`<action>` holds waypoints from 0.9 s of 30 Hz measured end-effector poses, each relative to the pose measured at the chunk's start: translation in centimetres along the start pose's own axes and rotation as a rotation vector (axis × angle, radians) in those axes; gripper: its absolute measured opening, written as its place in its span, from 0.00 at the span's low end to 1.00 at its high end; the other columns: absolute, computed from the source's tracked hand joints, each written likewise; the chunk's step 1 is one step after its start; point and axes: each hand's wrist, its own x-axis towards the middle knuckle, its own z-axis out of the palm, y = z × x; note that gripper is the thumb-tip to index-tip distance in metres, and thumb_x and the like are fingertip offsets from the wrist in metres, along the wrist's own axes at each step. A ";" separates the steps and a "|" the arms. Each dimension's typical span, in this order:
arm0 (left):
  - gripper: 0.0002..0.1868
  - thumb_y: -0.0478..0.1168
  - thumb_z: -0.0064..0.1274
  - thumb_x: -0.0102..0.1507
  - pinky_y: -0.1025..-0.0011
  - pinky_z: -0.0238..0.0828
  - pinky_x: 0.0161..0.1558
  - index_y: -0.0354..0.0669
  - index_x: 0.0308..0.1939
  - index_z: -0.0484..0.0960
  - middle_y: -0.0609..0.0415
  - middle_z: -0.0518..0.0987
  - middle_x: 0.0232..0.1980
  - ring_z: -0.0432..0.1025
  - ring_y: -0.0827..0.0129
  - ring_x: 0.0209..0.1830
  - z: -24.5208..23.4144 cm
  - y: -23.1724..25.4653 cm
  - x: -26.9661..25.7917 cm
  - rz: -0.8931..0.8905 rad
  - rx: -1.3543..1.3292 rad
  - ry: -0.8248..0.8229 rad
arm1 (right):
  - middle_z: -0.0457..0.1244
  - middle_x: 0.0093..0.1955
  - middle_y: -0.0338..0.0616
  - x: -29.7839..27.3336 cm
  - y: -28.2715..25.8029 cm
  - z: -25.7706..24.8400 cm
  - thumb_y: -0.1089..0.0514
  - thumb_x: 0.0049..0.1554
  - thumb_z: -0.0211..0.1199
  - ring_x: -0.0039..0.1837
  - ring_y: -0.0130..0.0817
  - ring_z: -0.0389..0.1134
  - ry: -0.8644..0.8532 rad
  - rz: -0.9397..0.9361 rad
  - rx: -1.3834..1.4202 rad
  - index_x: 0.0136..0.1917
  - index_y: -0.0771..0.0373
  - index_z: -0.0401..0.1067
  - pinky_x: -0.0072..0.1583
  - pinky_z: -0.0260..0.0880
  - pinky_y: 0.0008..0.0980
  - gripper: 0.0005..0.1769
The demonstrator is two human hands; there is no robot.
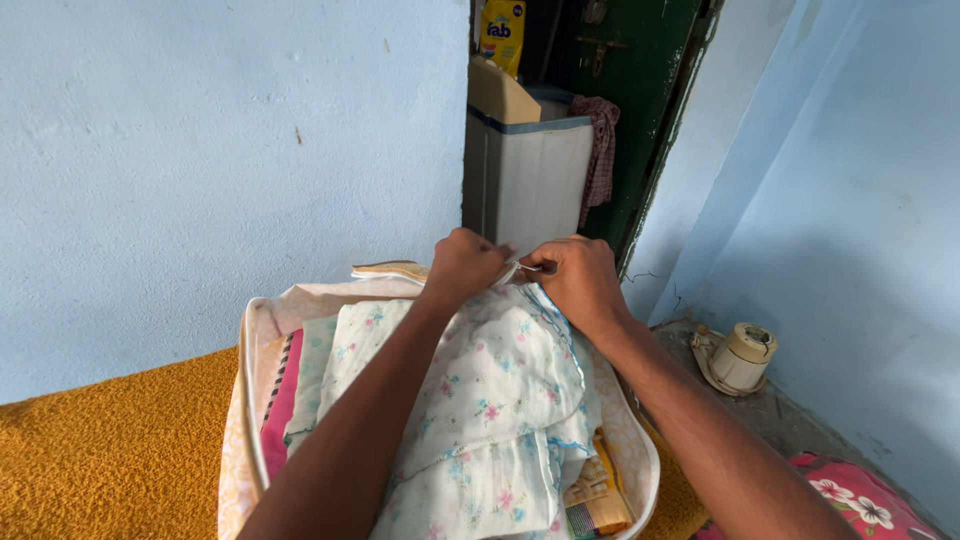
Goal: The person folds multiple towels and bed linens on a yellow-covered table, stacking them neatly. The person then places the folded items into a fabric storage bag and zips it closed.
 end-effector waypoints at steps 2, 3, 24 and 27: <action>0.24 0.53 0.67 0.57 0.64 0.76 0.40 0.30 0.34 0.87 0.40 0.85 0.36 0.81 0.57 0.35 -0.1 0.3 1.6 -0.098 -0.017 -0.095 | 0.72 0.39 0.47 0.1 0.1 0.1 0.63 0.45 0.76 0.42 0.41 0.73 0.012 -0.007 -0.008 0.42 0.61 0.83 0.44 0.73 0.37 0.09; 0.25 0.53 0.69 0.55 0.64 0.76 0.39 0.28 0.33 0.86 0.41 0.85 0.37 0.81 0.59 0.34 -0.2 0.5 2.3 -0.147 -0.025 -0.143 | 0.72 0.39 0.46 0.2 0.1 0.1 0.63 0.45 0.76 0.41 0.41 0.73 0.018 -0.010 -0.013 0.42 0.60 0.83 0.44 0.73 0.37 0.09; 0.12 0.35 0.68 0.58 0.69 0.76 0.25 0.27 0.30 0.82 0.41 0.82 0.34 0.79 0.67 0.29 1.4 2.7 6.0 -0.388 -0.410 -0.195 | 0.71 0.41 0.39 0.1 0.5 -0.4 0.65 0.45 0.75 0.48 0.39 0.67 0.036 -0.101 -0.139 0.40 0.59 0.82 0.54 0.67 0.38 0.07; 0.11 0.34 0.66 0.59 0.70 0.70 0.20 0.27 0.28 0.83 0.41 0.82 0.31 0.78 0.65 0.28 1.6 2.2 6.9 -0.348 -0.468 -0.157 | 0.72 0.42 0.38 -0.1 -0.2 -0.5 0.71 0.44 0.71 0.48 0.39 0.68 0.005 -0.115 -0.172 0.41 0.59 0.83 0.55 0.69 0.37 0.12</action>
